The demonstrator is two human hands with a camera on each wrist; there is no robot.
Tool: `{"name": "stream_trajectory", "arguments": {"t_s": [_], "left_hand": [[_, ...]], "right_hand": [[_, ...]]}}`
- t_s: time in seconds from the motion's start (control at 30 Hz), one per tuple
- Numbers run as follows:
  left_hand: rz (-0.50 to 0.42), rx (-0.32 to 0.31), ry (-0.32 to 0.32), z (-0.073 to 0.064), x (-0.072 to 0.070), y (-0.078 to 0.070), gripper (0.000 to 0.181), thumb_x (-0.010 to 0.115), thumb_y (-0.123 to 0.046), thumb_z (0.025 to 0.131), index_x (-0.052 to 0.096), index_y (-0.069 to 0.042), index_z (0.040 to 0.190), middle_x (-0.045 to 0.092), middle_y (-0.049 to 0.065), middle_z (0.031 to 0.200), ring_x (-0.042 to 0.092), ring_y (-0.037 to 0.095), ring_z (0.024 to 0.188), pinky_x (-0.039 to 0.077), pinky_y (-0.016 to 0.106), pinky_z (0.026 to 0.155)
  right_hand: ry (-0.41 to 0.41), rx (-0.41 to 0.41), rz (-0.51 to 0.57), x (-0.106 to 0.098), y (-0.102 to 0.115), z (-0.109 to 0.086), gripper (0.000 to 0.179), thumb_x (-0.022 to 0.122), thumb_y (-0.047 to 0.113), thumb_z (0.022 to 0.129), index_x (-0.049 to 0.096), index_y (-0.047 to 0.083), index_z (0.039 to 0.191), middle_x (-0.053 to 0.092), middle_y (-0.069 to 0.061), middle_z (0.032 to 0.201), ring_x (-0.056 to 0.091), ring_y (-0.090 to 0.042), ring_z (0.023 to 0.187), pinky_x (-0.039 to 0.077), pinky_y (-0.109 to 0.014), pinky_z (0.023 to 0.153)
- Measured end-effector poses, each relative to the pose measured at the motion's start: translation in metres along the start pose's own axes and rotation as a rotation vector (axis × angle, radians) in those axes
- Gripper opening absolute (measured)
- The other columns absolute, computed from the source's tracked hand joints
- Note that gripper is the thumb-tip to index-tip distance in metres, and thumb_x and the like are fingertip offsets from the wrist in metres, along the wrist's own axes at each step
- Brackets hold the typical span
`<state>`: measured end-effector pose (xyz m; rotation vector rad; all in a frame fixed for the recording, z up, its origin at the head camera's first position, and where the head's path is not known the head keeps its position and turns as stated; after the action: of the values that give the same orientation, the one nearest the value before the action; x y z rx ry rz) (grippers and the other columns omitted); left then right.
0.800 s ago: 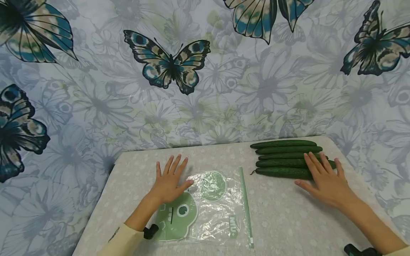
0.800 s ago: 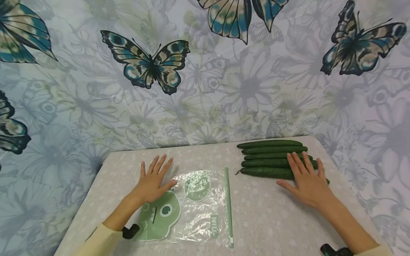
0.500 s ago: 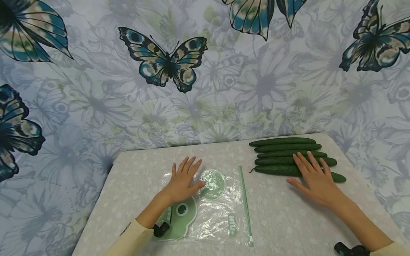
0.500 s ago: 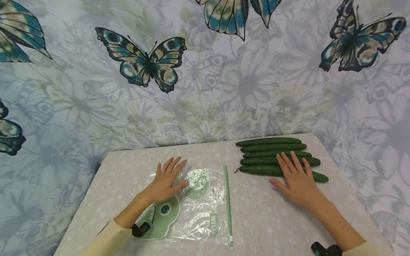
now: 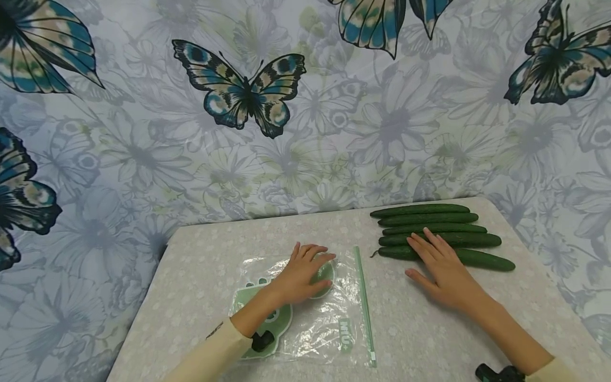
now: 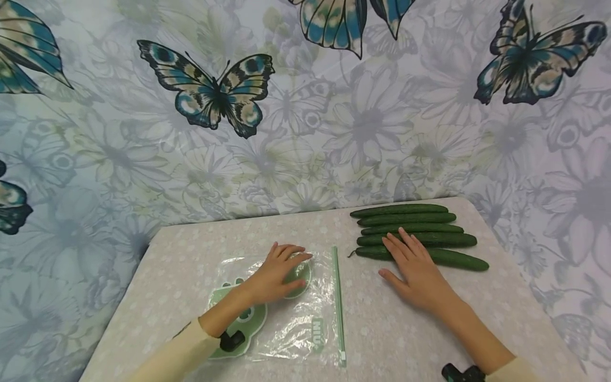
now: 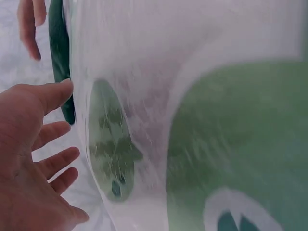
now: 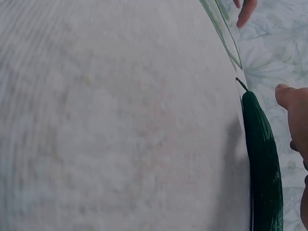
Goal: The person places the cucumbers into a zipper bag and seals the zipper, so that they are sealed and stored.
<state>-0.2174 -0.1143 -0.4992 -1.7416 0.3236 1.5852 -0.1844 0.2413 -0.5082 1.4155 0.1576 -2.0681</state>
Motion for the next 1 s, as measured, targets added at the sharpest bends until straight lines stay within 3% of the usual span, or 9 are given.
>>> {"name": "stream_trajectory", "arguments": {"t_s": [0.07,0.17,0.33,0.43,0.53,0.67,0.8,1.0], "left_hand": [[-0.007,0.027,-0.005,0.004,0.002,-0.005,0.062,0.073,-0.034,0.104,0.051,-0.020,0.160,0.050,0.012,0.164,0.042,0.033,0.155,0.016,0.073,0.132],[-0.024,0.072,-0.007,0.010,0.004,-0.014,0.061,0.074,-0.029,0.103,0.052,-0.020,0.159,0.053,0.011,0.161,0.047,0.030,0.154,0.021,0.067,0.134],[-0.032,0.134,0.024,0.019,0.010,-0.029,0.053,0.073,-0.026,0.104,0.057,-0.022,0.155,0.058,0.005,0.154,0.053,0.025,0.146,0.037,0.053,0.129],[-0.003,0.154,0.035,0.025,0.016,-0.034,0.044,0.070,-0.027,0.106,0.064,-0.026,0.149,0.062,-0.001,0.146,0.058,0.021,0.133,0.049,0.043,0.114],[0.034,0.192,0.028,0.030,0.020,-0.039,0.036,0.069,-0.024,0.106,0.070,-0.028,0.142,0.066,-0.003,0.131,0.060,0.015,0.114,0.052,0.035,0.098],[0.093,0.217,0.022,0.034,0.022,-0.044,0.032,0.066,-0.022,0.108,0.072,-0.032,0.137,0.063,-0.008,0.115,0.054,0.009,0.097,0.049,0.035,0.095],[0.147,0.219,0.031,0.038,0.025,-0.047,0.035,0.061,-0.021,0.110,0.070,-0.038,0.139,0.059,-0.010,0.106,0.049,0.006,0.092,0.046,0.033,0.095],[0.185,0.237,0.063,0.044,0.028,-0.052,0.035,0.058,-0.018,0.111,0.070,-0.037,0.137,0.056,-0.008,0.102,0.046,0.006,0.088,0.045,0.028,0.088]], "right_hand": [[-0.023,-0.031,0.014,0.002,0.004,0.001,0.073,0.079,0.034,0.097,0.051,0.010,0.160,0.054,-0.018,0.162,0.026,-0.036,0.166,0.002,-0.039,0.140],[-0.050,-0.067,0.037,0.004,0.009,0.004,0.066,0.082,0.031,0.093,0.060,0.012,0.153,0.059,-0.014,0.158,0.034,-0.039,0.161,0.013,-0.053,0.136],[-0.077,-0.116,0.090,0.005,0.018,0.006,0.052,0.085,0.021,0.089,0.072,0.014,0.139,0.067,-0.011,0.147,0.044,-0.043,0.150,0.032,-0.070,0.113],[-0.083,-0.150,0.131,0.005,0.023,0.007,0.043,0.086,0.015,0.087,0.076,0.014,0.129,0.069,-0.010,0.142,0.048,-0.043,0.145,0.036,-0.068,0.109],[-0.074,-0.177,0.153,0.007,0.027,0.007,0.036,0.086,0.012,0.087,0.079,0.016,0.122,0.073,-0.008,0.135,0.055,-0.039,0.139,0.041,-0.063,0.107],[-0.057,-0.198,0.147,0.009,0.030,0.007,0.028,0.085,0.013,0.089,0.081,0.017,0.116,0.077,-0.004,0.126,0.063,-0.032,0.128,0.046,-0.056,0.104],[-0.050,-0.210,0.140,0.011,0.031,0.007,0.026,0.085,0.013,0.089,0.082,0.018,0.114,0.077,-0.001,0.122,0.065,-0.030,0.123,0.048,-0.052,0.104],[-0.041,-0.204,0.125,0.012,0.032,0.006,0.025,0.086,0.015,0.088,0.082,0.018,0.113,0.077,-0.001,0.122,0.065,-0.030,0.124,0.049,-0.054,0.102]]}}
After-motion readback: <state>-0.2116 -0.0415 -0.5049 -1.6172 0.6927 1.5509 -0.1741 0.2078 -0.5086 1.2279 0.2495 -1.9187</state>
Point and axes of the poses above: each hand's wrist, its own z-axis towards the middle knuckle, its own x-axis out of the palm, y = z × x, the point moved 4 cm from there along z, towards the middle knuckle
